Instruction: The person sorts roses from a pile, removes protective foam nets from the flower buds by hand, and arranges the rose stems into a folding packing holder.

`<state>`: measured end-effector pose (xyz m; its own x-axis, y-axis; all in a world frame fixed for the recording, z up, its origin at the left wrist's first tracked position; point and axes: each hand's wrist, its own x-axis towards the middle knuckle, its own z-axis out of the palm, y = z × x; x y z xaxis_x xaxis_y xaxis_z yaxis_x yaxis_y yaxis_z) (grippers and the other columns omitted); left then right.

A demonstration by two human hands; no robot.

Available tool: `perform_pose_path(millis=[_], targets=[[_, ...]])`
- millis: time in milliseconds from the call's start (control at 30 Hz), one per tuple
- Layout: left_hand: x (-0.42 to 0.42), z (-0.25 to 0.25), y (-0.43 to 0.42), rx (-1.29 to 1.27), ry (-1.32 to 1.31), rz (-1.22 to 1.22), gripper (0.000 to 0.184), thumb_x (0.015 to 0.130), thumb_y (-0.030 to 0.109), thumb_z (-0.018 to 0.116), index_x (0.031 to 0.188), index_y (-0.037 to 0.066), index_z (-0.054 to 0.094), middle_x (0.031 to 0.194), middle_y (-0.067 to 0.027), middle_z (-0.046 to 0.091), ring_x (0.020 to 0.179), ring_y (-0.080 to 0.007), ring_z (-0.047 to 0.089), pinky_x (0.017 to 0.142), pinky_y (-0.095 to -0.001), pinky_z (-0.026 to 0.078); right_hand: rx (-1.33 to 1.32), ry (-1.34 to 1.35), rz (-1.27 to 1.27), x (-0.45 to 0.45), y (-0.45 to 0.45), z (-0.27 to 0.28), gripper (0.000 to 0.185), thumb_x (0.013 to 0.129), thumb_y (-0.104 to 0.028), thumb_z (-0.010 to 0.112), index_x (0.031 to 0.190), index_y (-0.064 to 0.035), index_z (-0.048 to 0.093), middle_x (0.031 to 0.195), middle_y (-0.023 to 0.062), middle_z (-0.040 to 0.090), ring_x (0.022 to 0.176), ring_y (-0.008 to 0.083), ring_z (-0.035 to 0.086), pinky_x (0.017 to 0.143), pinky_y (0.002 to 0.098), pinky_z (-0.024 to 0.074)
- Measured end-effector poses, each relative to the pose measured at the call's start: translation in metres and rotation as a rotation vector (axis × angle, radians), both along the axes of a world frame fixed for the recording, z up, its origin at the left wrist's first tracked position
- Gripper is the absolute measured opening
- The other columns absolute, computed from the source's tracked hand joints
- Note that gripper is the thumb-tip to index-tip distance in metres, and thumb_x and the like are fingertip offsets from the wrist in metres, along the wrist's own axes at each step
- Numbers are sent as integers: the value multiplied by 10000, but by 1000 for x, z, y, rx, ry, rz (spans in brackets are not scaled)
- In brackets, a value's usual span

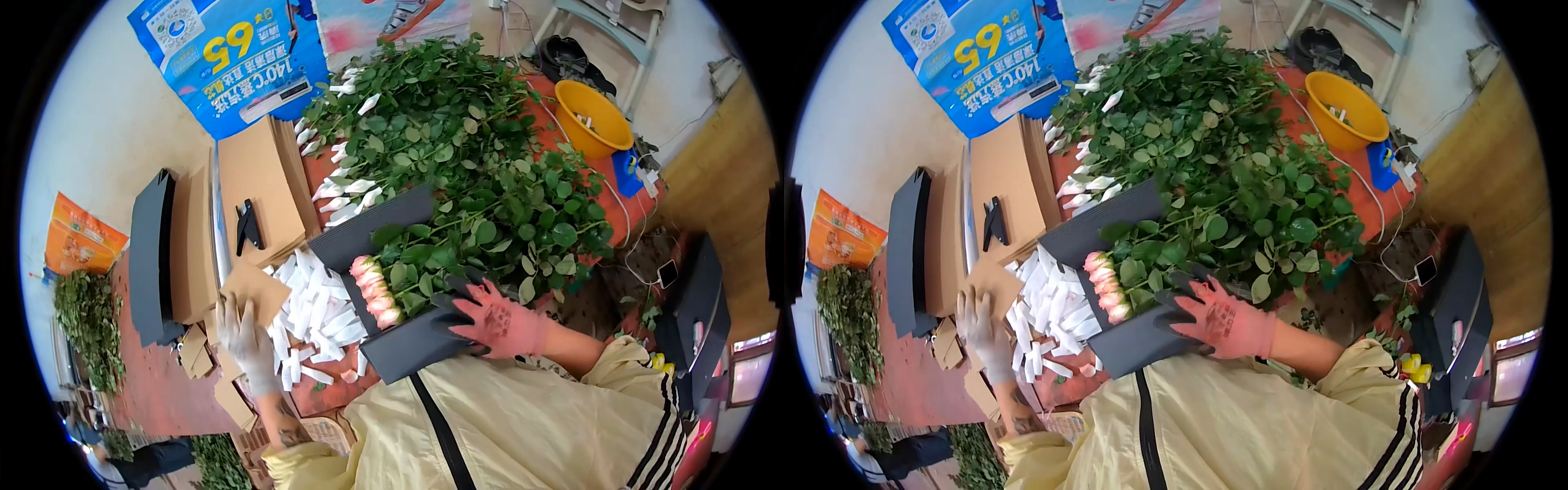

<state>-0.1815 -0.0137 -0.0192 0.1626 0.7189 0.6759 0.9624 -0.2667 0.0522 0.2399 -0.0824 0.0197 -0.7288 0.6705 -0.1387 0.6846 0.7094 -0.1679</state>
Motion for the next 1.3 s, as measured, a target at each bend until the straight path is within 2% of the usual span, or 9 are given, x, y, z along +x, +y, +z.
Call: perform_pose_path(millis=[133,200,333,400,567,667,767,900,1300], targets=[[14,-6,-14,-267,-261,51,650,700,99,618,1296,-47,404,1401,-236,328,1317,-428,253,1079,-487,219,307,1,184,-5,13,-26,423,745,-366,565,1141,-217,564,1250,127,453,1190,367,378,1048,500,260],[23,-7,-20,-278,-283,0,681,697,71,586,1331,-38,362,1402,-231,327,1318,-419,258,1086,-471,219,172,167,8,2,16,-9,369,747,-346,559,1093,-220,572,1178,72,505,1140,305,433,1024,429,309],[53,-2,-24,-320,-707,-213,686,726,77,587,1352,-38,332,1406,-205,335,1336,-318,274,1086,-438,227,582,135,-269,-25,54,15,236,774,-309,547,971,-184,578,976,51,519,971,224,492,844,374,382],[70,0,-19,-663,-1104,-387,804,797,234,643,1409,-43,200,1462,-196,233,1373,-297,211,1116,-411,170,557,156,-263,-36,95,8,212,771,-300,550,937,-172,576,945,54,510,947,224,484,809,368,377],[122,-50,18,-824,-1300,-306,855,712,221,744,1368,-65,277,1198,-180,508,1116,-257,482,971,-358,374,660,79,-164,-44,123,-26,169,745,-262,585,875,-153,586,915,71,500,951,245,457,783,369,376],[125,-69,35,-607,-1083,-240,723,691,206,753,1259,-78,408,1107,-163,523,1028,-248,499,915,-363,397,497,243,43,-44,109,-17,186,746,-252,582,902,-152,599,951,67,511,987,246,460,830,379,380],[123,-63,20,-454,-918,-5,348,722,173,731,916,-29,524,990,-137,533,890,-215,514,805,-327,427,363,236,152,-45,100,-16,213,768,-285,572,931,-153,609,1077,66,531,1043,250,469,902,401,378],[129,-48,10,-735,-1257,-113,255,798,144,684,720,-3,491,723,-30,446,682,-109,405,621,-249,371,50,362,200,-45,106,-50,274,828,-345,543,1011,-146,589,1188,51,526,1098,235,469,924,398,373],[145,-99,24,-413,-1267,-149,299,862,147,634,680,49,418,673,17,360,629,-85,319,573,-239,318,89,-21,222,-59,126,-68,558,842,-446,503,1269,-87,500,1358,137,436,1280,285,378,1086,402,248]])
